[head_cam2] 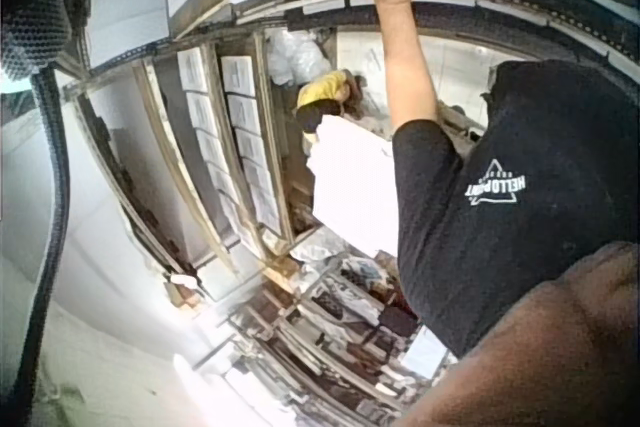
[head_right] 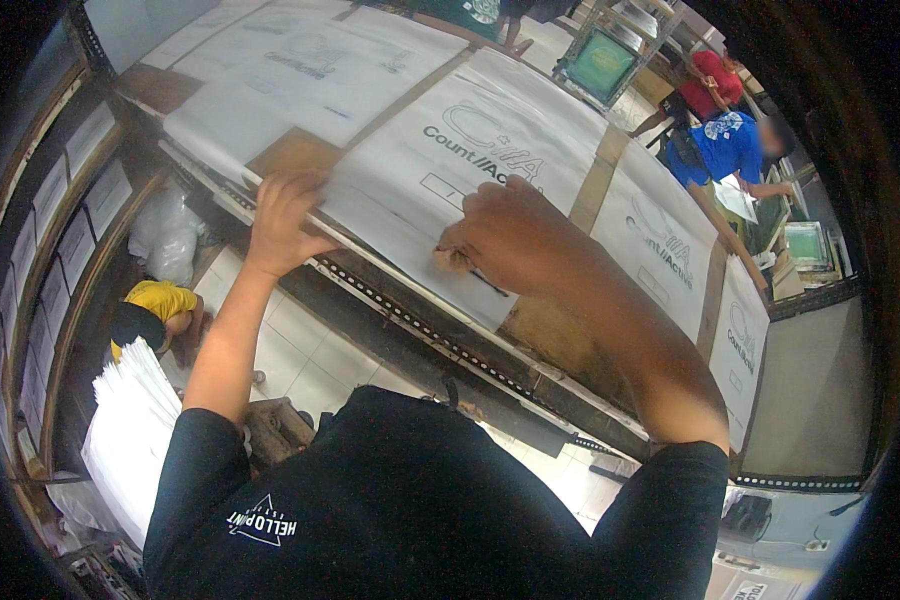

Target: The person cleans individual printed sheets on a wooden rack by applying a liquid from a bottle and wiping the surface with a cloth, before moving each sheet to a stack.

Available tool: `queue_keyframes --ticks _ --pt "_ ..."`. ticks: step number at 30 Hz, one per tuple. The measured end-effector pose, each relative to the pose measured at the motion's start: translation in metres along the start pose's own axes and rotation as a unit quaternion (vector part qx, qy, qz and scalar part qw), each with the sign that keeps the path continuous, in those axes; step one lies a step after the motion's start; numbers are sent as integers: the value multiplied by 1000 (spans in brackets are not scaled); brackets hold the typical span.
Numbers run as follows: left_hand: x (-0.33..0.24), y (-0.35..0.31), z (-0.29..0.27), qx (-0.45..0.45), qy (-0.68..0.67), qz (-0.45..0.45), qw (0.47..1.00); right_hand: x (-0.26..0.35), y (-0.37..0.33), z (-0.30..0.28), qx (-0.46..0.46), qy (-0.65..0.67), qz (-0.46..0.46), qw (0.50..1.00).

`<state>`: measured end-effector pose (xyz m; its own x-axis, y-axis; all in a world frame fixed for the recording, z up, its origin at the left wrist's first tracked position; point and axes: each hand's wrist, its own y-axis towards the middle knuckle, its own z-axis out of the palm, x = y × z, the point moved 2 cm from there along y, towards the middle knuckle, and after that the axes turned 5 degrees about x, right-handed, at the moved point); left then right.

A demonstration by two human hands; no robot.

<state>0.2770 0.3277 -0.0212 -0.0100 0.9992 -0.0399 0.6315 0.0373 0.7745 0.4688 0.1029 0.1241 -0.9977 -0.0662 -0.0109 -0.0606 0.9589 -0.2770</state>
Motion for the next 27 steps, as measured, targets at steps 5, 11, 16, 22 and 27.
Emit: queue_keyframes --ticks 5,11,16,22,27 --pt "2 -2 -1 -1 13 3 1000 -3 -34 6 21 -2 17 1000" --pt "-3 0 -5 6 2 -9 1000 -10 -58 10 45 -30 -15 998" --pt "-2 1 -3 -2 -2 1 1000 -36 -26 -15 50 168 -27 984" --pt "2 -1 -6 -5 -16 -2 1000 -9 61 -49 -55 117 -49 990" --pt "2 -2 -5 -5 -26 -1 1000 27 113 -49 -106 24 -17 994"
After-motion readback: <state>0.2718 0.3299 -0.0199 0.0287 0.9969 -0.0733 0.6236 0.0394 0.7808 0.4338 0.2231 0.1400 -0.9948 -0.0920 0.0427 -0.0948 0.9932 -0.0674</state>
